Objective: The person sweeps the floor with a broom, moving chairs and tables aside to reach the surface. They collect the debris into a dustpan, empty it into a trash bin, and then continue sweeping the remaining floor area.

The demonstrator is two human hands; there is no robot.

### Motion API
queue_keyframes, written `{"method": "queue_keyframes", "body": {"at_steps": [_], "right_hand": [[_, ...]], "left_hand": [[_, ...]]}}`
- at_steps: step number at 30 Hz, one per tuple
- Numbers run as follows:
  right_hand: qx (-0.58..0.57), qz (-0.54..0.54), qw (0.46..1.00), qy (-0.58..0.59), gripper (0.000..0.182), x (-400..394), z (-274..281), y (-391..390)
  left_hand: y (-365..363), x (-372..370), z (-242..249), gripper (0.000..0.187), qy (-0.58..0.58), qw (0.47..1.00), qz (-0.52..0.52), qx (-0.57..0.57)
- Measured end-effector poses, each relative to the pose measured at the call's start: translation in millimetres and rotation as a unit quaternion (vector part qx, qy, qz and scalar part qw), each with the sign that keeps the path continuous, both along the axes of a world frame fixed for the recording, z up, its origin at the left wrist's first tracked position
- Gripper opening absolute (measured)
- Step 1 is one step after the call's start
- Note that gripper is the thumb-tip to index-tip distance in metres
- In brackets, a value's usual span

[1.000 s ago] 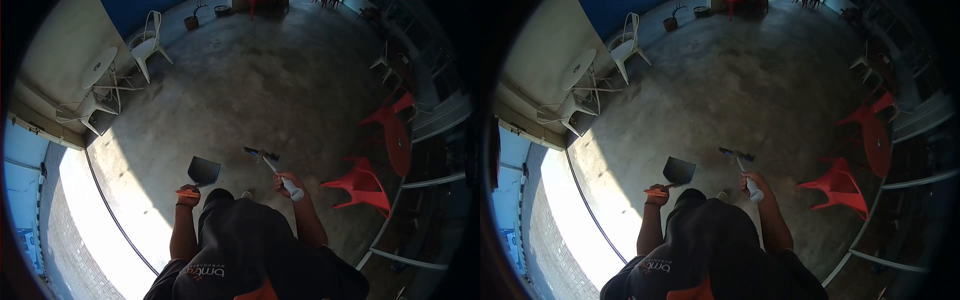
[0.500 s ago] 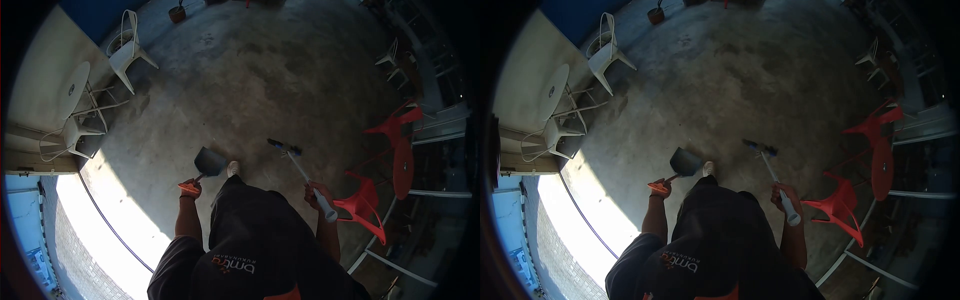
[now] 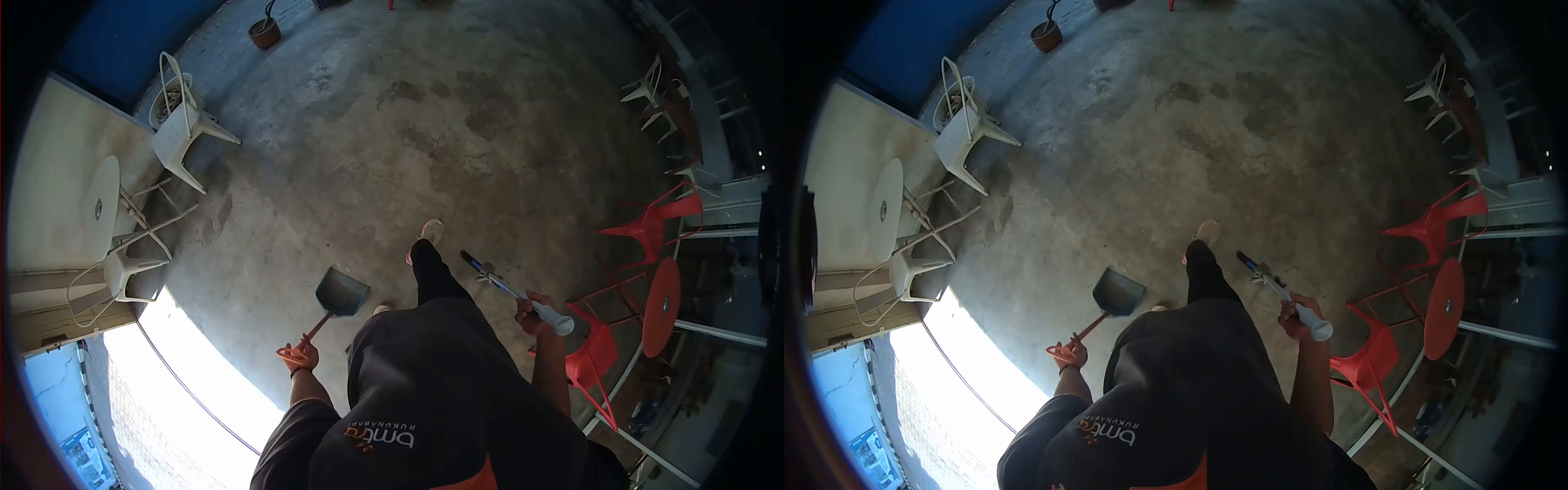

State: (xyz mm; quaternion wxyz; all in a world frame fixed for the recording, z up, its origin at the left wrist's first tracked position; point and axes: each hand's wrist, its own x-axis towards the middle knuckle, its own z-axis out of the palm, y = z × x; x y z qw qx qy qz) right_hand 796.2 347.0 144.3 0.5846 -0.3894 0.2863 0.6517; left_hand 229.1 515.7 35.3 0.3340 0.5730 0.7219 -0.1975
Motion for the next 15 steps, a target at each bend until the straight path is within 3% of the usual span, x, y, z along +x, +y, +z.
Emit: {"method": "queue_keyframes", "body": {"at_steps": [1,2,3,4,7,15], "right_hand": [[-0.006,-0.03,0.999,0.032,0.017,16.7,-0.4,27.4],[-0.009,-0.061,0.996,0.062,0.017,35.4,0.5,51.7],[-0.013,-0.087,0.994,0.059,0.016,57.1,-6.0,74.8],[-0.012,-0.113,0.992,0.057,0.015,77.3,-11.4,97.9],[-0.022,-0.145,0.989,0.009,0.017,133.0,9.5,188.7],[0.047,-0.076,0.994,-0.06,0.016,278.6,27.0,402.8]], "left_hand": [[-18.1,-34.1,-51.2,0.046,0.037,0.999,-0.031,0.006],[-38.6,-47.6,-74.7,0.052,0.043,0.972,0.209,0.102],[-11.9,15.1,30.3,0.058,0.139,0.972,0.19,-0.023],[-0.9,37.7,42.2,0.057,0.165,0.963,0.212,-0.031],[48.5,109.9,39.1,0.056,0.161,0.965,0.205,-0.041],[251.8,340.1,35.7,0.052,0.096,0.991,0.053,-0.07]]}}
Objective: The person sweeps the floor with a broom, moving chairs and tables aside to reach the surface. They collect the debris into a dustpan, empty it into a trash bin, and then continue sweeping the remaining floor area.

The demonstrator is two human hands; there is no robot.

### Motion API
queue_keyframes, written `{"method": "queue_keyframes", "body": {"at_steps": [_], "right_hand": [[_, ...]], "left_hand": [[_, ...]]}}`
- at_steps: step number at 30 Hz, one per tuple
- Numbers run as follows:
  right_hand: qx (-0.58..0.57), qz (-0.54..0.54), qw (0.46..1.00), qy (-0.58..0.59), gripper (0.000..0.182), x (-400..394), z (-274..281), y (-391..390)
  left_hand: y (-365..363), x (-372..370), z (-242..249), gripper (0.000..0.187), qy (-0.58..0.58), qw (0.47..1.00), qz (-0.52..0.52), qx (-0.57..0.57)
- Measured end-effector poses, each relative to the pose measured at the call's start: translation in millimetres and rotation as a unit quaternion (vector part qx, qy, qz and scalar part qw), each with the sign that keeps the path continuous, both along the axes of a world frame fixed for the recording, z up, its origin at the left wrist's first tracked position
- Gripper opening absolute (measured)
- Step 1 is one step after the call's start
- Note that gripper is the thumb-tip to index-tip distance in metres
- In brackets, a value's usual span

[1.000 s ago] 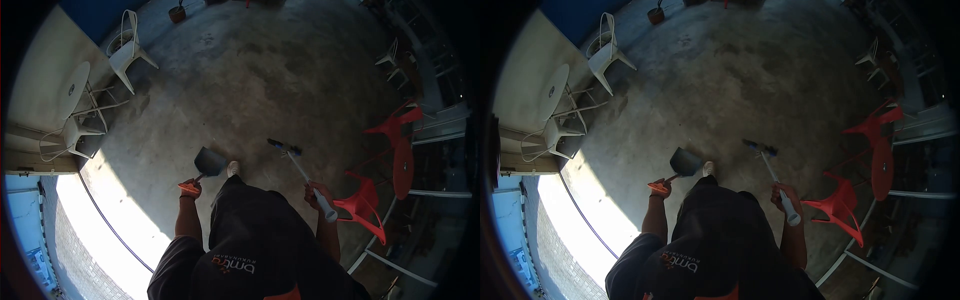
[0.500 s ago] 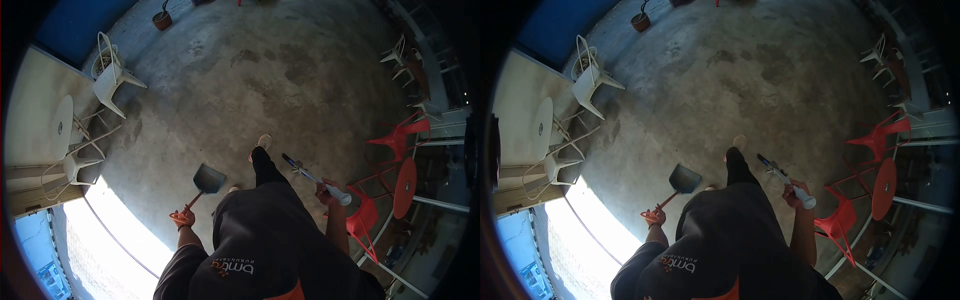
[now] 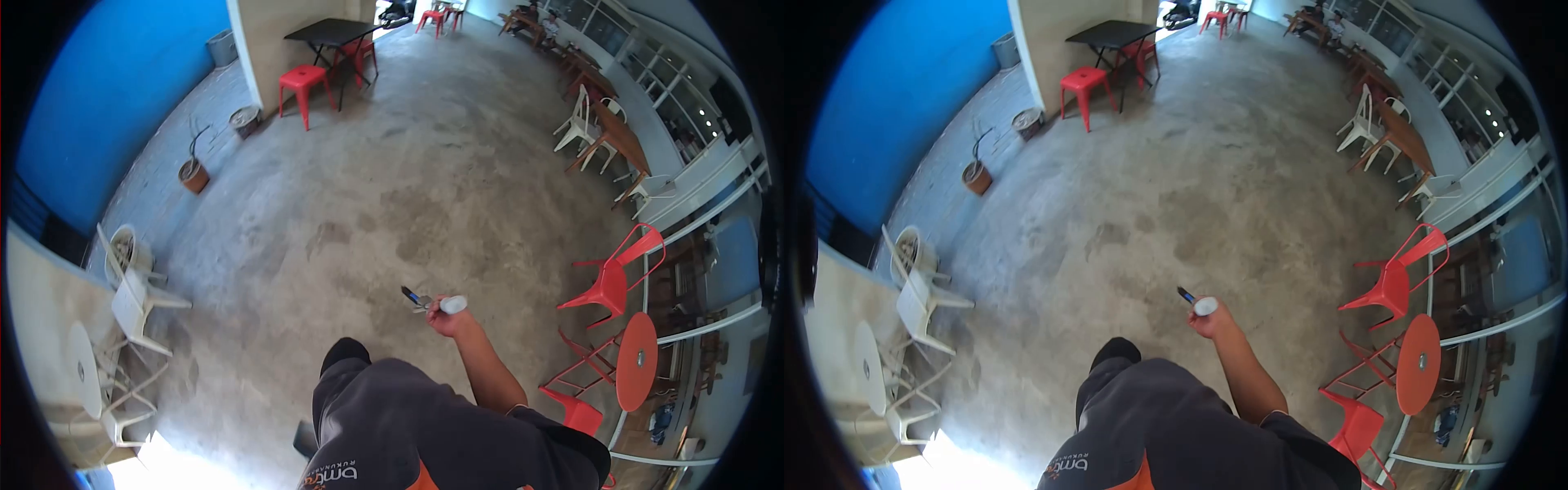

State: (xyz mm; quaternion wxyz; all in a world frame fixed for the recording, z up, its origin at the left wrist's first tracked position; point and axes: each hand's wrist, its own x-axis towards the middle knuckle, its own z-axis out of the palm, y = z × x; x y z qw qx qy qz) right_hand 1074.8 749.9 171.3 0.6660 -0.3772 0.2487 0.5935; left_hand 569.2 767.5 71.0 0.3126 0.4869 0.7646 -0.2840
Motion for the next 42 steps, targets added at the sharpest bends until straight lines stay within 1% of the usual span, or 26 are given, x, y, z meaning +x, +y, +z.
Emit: {"method": "queue_keyframes", "body": {"at_steps": [4,5,8,9,10,11,12,13,14,16,18,20,21,24,25,27,28,30,31,32,34,35,37,39,41,42], "right_hand": [[0.038,0.015,0.999,0.019,0.009,72.1,15.6,78.0],[0.079,0.012,0.997,-0.005,0.009,95.7,10.4,92.9],[0.036,-0.031,0.999,0.01,0.021,174.7,-8.1,133.7],[0.069,-0.061,0.995,0.027,0.031,196.0,-13.8,141.6],[0.07,-0.074,0.994,0.039,0.031,213.2,-11.7,148.1],[0.072,-0.086,0.993,0.047,0.031,231.5,-4.1,157.0],[0.075,-0.096,0.991,0.053,0.031,251.3,6.0,170.4],[0.074,-0.106,0.99,0.055,0.029,269.8,17.3,184.5],[0.073,-0.116,0.989,0.057,0.028,287.5,28.3,196.6],[0.079,-0.138,0.986,0.049,0.027,322.0,35.9,214.9],[0.097,-0.16,0.982,0.027,0.028,354.2,28.2,230.6],[0.068,-0.181,0.981,0.009,0.027,390.6,17.9,260.9],[0.045,-0.188,0.981,0.003,0.027,410.1,9.4,275.3],[-0.031,-0.191,0.981,0.003,0.026,472.1,-28.1,307.1],[-0.057,-0.186,0.981,0.005,0.026,500.1,-47.4,320.5],[-0.006,-0.164,0.983,-0.085,0.023,561.2,-91.6,348.6],[0.02,-0.157,0.979,-0.128,0.022,588.4,-107.0,358.4],[-0.003,-0.111,0.981,-0.161,0.018,646.7,-94.1,383.5],[-0.046,-0.182,0.976,-0.111,0.018,686.9,-72.8,426.7],[-0.102,-0.253,0.961,-0.046,0.017,713.3,-57.0,452.8],[-0.124,-0.28,0.952,0.003,0.011,774.5,-49.9,486.0],[-0.126,-0.291,0.948,0.019,0.01,810.3,-46.0,510.2],[-0.134,-0.282,0.95,0.011,0.011,862.0,-23.3,559.4],[-0.126,-0.283,0.951,-0.002,0.013,904.4,-21.6,594.3],[-0.096,-0.293,0.951,-0.023,0.015,949.4,-39.0,621.2],[-0.073,-0.308,0.948,-0.005,0.016,969.0,-41.9,632.6]], "left_hand": [[107.5,91.1,-16.2,0.051,0.027,0.996,-0.082,-0.031],[140.0,113.3,-20.0,0.051,0.043,0.993,-0.105,-0.041],[258.8,184.4,-32.7,0.05,0.138,0.97,-0.188,-0.064],[302.0,203.0,-46.7,0.05,0.181,0.959,-0.212,-0.055],[362.4,217.5,-119.7,0.054,0.202,0.963,-0.083,0.159],[424.6,261.2,-151.1,0.065,0.224,0.932,-0.068,0.278],[458.1,348.5,-58.7,0.073,0.005,0.887,0.142,0.438],[503.9,403.6,-25.3,0.079,-0.036,0.888,0.069,0.454],[545.6,457.7,-7.0,0.081,-0.036,0.865,-0.013,0.5],[613.4,563.1,40.8,0.084,-0.106,0.805,-0.086,0.577],[649.5,652.9,120.7,0.086,-0.242,0.715,-0.084,0.65],[680.9,717.3,181.8,0.087,-0.318,0.604,-0.099,0.723],[695.9,742.1,189.8,0.088,-0.352,0.547,-0.104,0.752],[741.9,792.7,168.1,0.087,-0.321,0.523,-0.155,0.774],[763.4,800.6,138.7,0.086,-0.261,0.577,-0.185,0.752],[809.5,821.2,60.8,0.085,-0.14,0.67,-0.241,0.688],[821.9,844.8,47.5,0.084,-0.094,0.73,-0.188,0.65],[826.3,868.8,33.8,0.084,0.009,0.834,-0.081,0.546],[850.7,896.8,41.9,0.084,-0.021,0.83,-0.178,0.529],[875.0,931.5,43.6,0.085,-0.041,0.809,-0.17,0.562],[910.5,995.9,80.1,0.086,-0.066,0.771,-0.164,0.612],[926.1,1024.2,91.9,0.087,-0.091,0.757,-0.125,0.634],[954.5,1067.7,94.8,0.089,-0.097,0.762,-0.138,0.625],[977.3,1098.0,79.0,0.084,-0.106,0.753,-0.152,0.631],[1005.6,1127.8,35.4,0.074,-0.122,0.725,-0.164,0.658],[1023.8,1148.7,30.3,0.063,-0.181,0.782,-0.16,0.575]]}}
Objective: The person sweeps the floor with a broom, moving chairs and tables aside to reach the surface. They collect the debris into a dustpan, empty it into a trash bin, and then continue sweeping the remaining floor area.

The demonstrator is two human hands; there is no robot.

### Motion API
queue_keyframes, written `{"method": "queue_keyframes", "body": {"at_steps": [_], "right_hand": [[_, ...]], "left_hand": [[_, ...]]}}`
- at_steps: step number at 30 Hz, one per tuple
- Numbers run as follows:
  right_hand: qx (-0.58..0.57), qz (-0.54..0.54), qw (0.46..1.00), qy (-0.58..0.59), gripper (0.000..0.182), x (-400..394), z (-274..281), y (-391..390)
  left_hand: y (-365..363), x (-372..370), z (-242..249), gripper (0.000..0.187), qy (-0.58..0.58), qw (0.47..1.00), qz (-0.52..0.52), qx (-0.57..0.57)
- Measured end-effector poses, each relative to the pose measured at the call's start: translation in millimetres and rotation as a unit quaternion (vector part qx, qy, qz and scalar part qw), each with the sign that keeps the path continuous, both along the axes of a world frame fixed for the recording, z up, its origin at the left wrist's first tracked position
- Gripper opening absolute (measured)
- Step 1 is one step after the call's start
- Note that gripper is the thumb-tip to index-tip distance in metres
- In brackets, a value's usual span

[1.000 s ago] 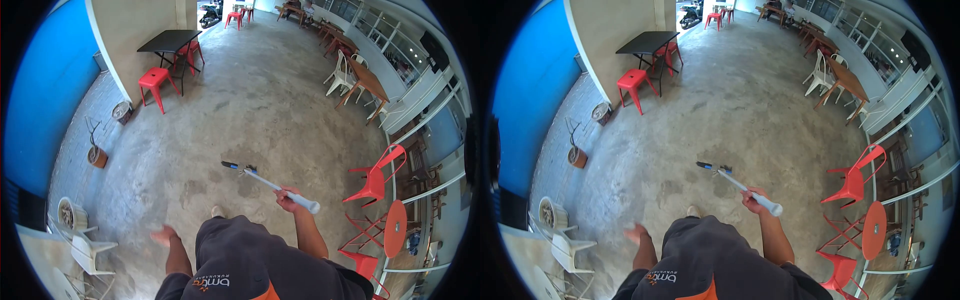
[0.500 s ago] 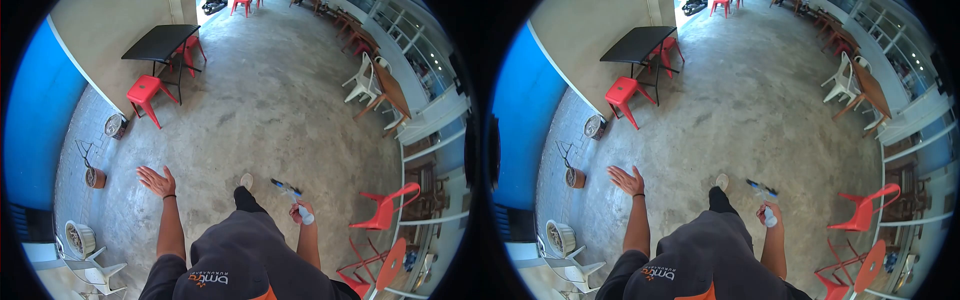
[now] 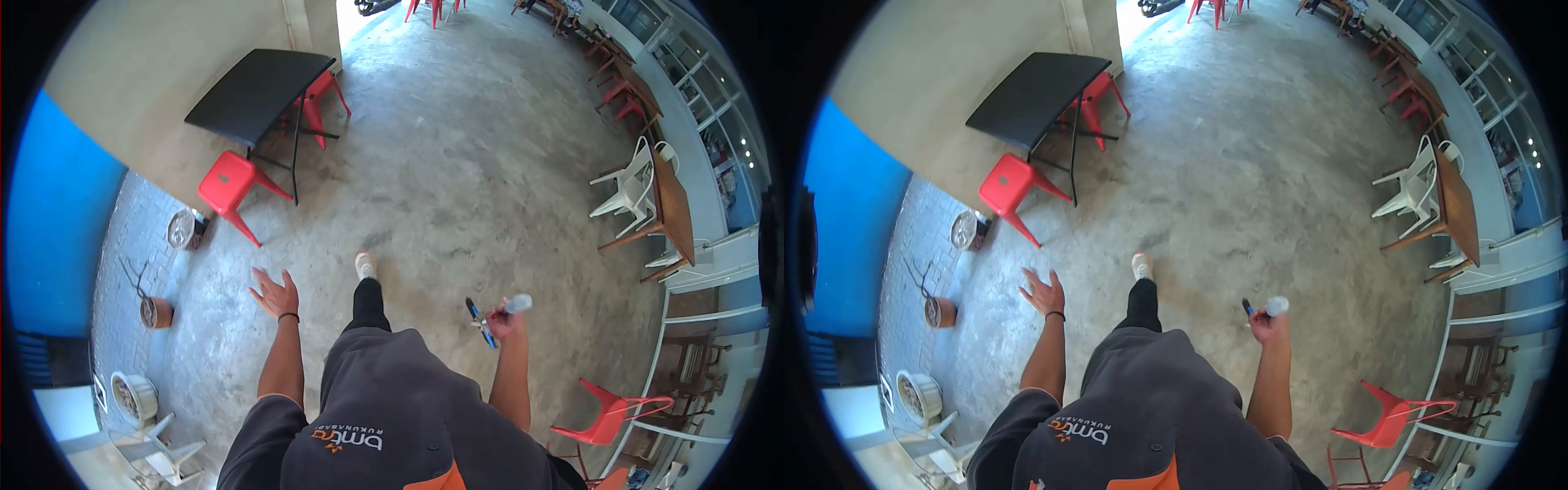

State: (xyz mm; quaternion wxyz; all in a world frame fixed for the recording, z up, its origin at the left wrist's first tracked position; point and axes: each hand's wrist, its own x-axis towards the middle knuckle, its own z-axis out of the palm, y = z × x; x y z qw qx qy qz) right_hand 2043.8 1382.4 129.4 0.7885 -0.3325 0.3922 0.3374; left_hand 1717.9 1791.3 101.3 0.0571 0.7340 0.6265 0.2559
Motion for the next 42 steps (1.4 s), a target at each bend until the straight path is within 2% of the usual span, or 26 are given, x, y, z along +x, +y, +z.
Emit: {"method": "queue_keyframes", "body": {"at_steps": [2,4,6,8,9,10,11,12,14,16,18,20,24,25,28,29,35,36,37,39,40,41,42], "right_hand": [[0.056,-0.041,0.997,0.018,0.02,36.3,-3.6,19.1],[0.067,-0.04,0.996,0.041,0.021,75.9,-8.1,34.2],[0.082,-0.037,0.995,0.03,0.027,111.2,-6.1,63.7],[0.095,-0.022,0.995,0.008,0.033,150.9,9.0,104.6],[0.105,-0.005,0.994,-0.002,0.034,174.8,13.8,123.3],[0.116,0.01,0.993,-0.013,0.034,193.0,20.6,134.5],[0.119,0.009,0.993,-0.014,0.034,211.3,32.0,155.9],[0.124,0.005,0.992,-0.015,0.034,231.1,48.1,186.0],[0.126,0.003,0.992,-0.016,0.034,270.9,55.7,236.7],[0.117,0.015,0.993,-0.014,0.034,312.3,52.0,273.3],[0.123,0.045,0.991,-0.007,0.031,359.7,34.7,304.1],[0.07,0.111,0.99,-0.046,0.035,413.2,13.0,337.6],[0.071,0.163,0.984,0.019,0.033,532.7,-15.9,405.1],[0.089,0.15,0.984,0.045,0.024,556.6,7.3,437.5],[0.089,0.19,0.978,0.011,0.022,644.5,2.8,488.9],[0.084,0.207,0.974,0.03,0.029,675.8,8.4,505.1],[0.007,0.253,0.967,0.007,0.026,806.0,41.3,634.5],[-0.001,0.255,0.967,0.002,0.023,826.1,47.4,657.1],[-0.014,0.257,0.966,-0.001,0.02,843.3,48.1,675.5],[0.012,0.261,0.965,-0.023,0.019,878.5,39.7,712.6],[0.019,0.265,0.964,-0.03,0.018,894.4,36.0,728.7],[0.036,0.269,0.962,-0.037,0.028,911.0,36.5,749.7],[0.015,0.278,0.959,-0.05,0.027,928.8,34.4,772.8]], "left_hand": [[43.9,51.4,-7.9,0.044,-0.043,0.972,-0.081,-0.214],[82.4,137.9,4.3,0.021,-0.219,0.939,-0.162,-0.209],[113.2,232.2,51.6,0.016,-0.312,0.879,-0.288,-0.217],[130.8,317.2,123.4,0.017,-0.434,0.743,-0.426,-0.281],[132.2,349.3,179.3,0.022,-0.467,0.667,-0.492,-0.308],[127.5,369.0,237.3,0.037,-0.493,0.572,-0.559,-0.343],[133.4,389.0,275.5,0.056,-0.488,0.484,-0.632,-0.359],[143.1,400.3,312.8,0.078,-0.438,0.386,-0.665,-0.466],[166.8,431.9,354.7,0.073,-0.375,0.262,-0.747,-0.482],[187.6,468.8,377.4,0.069,-0.35,0.192,-0.801,-0.446],[202.1,509.6,384.3,0.065,-0.359,0.19,-0.824,-0.394],[215.1,552.8,384.5,0.061,-0.387,0.212,-0.828,-0.347],[241.1,645.4,387.0,0.053,-0.453,0.277,-0.804,-0.266],[251.1,673.4,389.1,0.051,-0.467,0.294,-0.796,-0.247],[286.8,750.0,396.4,0.045,-0.505,0.329,-0.778,-0.178],[300.7,772.4,400.4,0.043,-0.514,0.33,-0.775,-0.161],[393.4,896.0,405.3,0.032,-0.554,0.421,-0.714,-0.079],[416.5,910.4,397.3,0.03,-0.535,0.417,-0.731,-0.073],[458.1,914.1,383.8,0.041,-0.474,0.385,-0.788,-0.083],[495.1,941.6,373.7,0.039,-0.5,0.406,-0.762,-0.07],[496.1,982.5,398.4,0.026,-0.586,0.451,-0.672,-0.051],[513.1,1005.4,400.0,0.019,-0.625,0.473,-0.62,-0.026],[530.5,1028.6,401.8,0.012,-0.66,0.496,-0.565,-0.003]]}}
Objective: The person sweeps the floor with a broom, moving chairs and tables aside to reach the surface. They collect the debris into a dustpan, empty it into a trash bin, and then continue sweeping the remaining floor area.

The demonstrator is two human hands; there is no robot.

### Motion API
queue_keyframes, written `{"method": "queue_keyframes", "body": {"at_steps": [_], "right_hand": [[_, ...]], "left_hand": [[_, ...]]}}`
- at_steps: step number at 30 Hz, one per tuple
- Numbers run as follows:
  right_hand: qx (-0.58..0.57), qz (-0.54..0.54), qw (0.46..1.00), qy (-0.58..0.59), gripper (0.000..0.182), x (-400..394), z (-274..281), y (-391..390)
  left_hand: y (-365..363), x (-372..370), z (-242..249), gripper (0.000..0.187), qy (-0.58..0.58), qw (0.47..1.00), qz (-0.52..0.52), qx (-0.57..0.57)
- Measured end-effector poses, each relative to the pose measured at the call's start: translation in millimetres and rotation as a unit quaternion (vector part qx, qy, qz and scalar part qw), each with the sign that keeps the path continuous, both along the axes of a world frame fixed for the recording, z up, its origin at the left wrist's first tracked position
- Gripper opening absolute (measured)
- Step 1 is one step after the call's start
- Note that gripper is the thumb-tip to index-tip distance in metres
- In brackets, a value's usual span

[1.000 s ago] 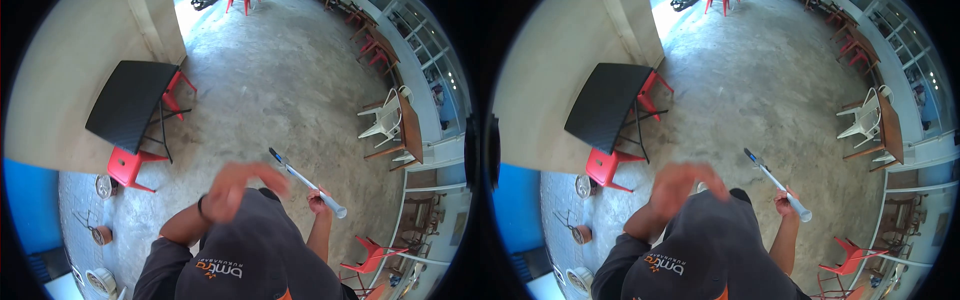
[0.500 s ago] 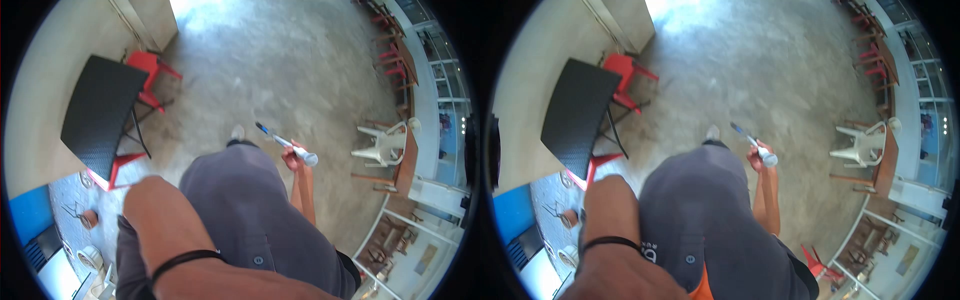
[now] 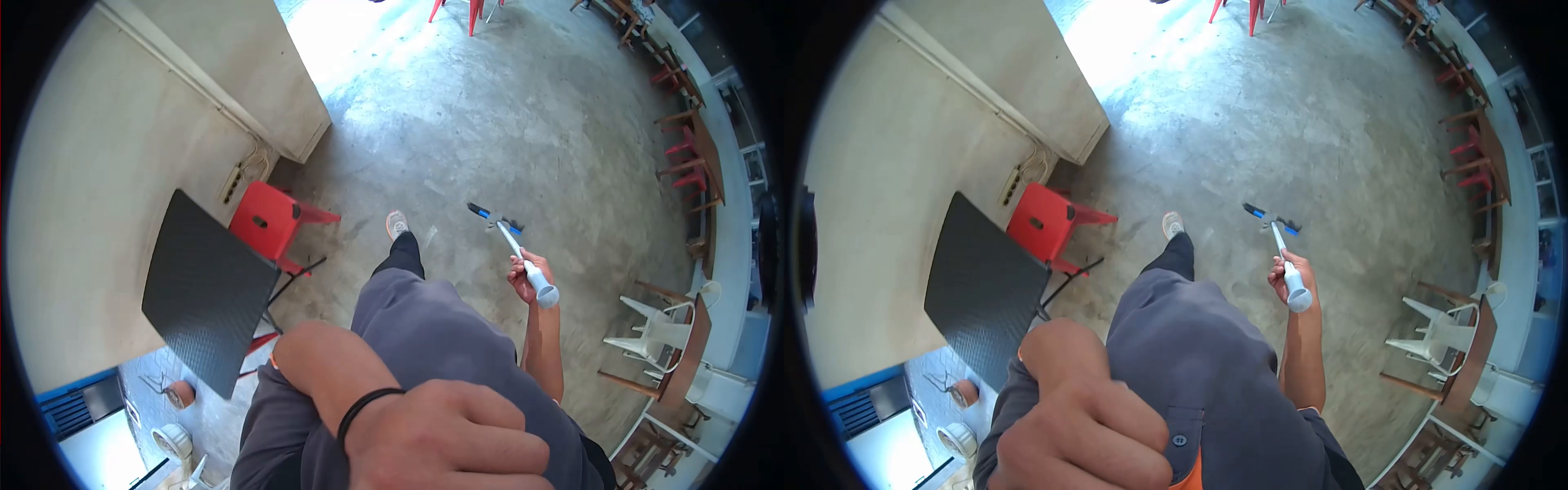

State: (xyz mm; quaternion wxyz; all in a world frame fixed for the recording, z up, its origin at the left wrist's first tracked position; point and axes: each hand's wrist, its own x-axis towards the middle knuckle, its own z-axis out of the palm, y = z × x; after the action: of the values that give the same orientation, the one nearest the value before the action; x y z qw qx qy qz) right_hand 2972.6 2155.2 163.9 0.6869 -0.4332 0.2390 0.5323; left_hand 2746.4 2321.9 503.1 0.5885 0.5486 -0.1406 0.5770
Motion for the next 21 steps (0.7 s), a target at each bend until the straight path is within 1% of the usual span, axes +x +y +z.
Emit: {"method": "queue_keyframes", "body": {"at_steps": [1,2,3,4,6,8,9,11,12,13,14,16,18,20,21], "right_hand": [[-0.012,0.002,1.0,-0.017,0.026,15.3,-1.8,25.1],[-0.026,-0.002,0.999,-0.033,0.026,26.7,-0.6,47.5],[-0.047,-0.01,0.999,-0.025,0.021,34.2,16.9,78.3],[-0.05,0.016,0.997,-0.05,0.018,46.6,18.7,104.1],[-0.083,0.102,0.987,-0.096,0.018,65.3,25.3,153.1],[-0.161,0.154,0.964,-0.146,0.018,74.7,47.0,212.2],[-0.173,0.176,0.955,-0.168,0.019,81.0,50.1,235.1],[-0.206,0.263,0.907,-0.258,0.022,97.5,39.8,271.1],[-0.186,0.267,0.902,-0.283,0.023,103.7,44.5,295.0],[-0.166,0.27,0.898,-0.306,0.024,109.7,49.2,318.7],[-0.111,0.238,0.918,-0.297,0.024,110.1,79.0,350.3],[-0.113,0.267,0.91,-0.296,0.025,133.1,80.6,404.5],[-0.22,0.383,0.835,-0.327,0.026,175.1,36.4,461.8],[-0.173,0.368,0.863,-0.299,0.026,206.4,8.4,514.6],[-0.17,0.374,0.865,-0.287,0.026,223.7,-7.6,541.2]], "left_hand": [[24.2,15.0,-7.6,0.01,-0.005,1.0,0.023,0.016],[50.2,28.4,-12.5,0.008,-0.006,0.999,0.022,0.048],[76.4,42.0,-17.5,0.005,-0.007,0.997,0.021,0.08],[107.4,53.3,-23.0,0.004,-0.01,0.991,0.009,0.132],[159.7,74.5,-36.1,0.009,0.015,0.978,-0.026,0.206],[208.0,93.9,-53.9,0.025,0.075,0.96,-0.082,0.257],[230.1,104.3,-62.8,0.033,0.107,0.947,-0.109,0.283],[264.5,141.1,-76.0,0.039,0.199,0.933,-0.11,0.277],[275.7,168.7,-82.3,0.036,0.258,0.931,-0.083,0.246],[281.0,188.8,-98.4,0.035,0.248,0.941,-0.051,0.226],[285.9,208.5,-122.8,0.034,0.239,0.949,-0.015,0.205],[311.7,227.5,-162.3,0.032,0.274,0.94,-0.033,0.2],[343.3,238.8,-188.2,0.029,0.357,0.897,-0.143,0.218],[382.2,256.4,-194.5,0.024,0.457,0.853,-0.157,0.198],[402.3,267.0,-198.4,0.021,0.504,0.828,-0.165,0.182]]}}
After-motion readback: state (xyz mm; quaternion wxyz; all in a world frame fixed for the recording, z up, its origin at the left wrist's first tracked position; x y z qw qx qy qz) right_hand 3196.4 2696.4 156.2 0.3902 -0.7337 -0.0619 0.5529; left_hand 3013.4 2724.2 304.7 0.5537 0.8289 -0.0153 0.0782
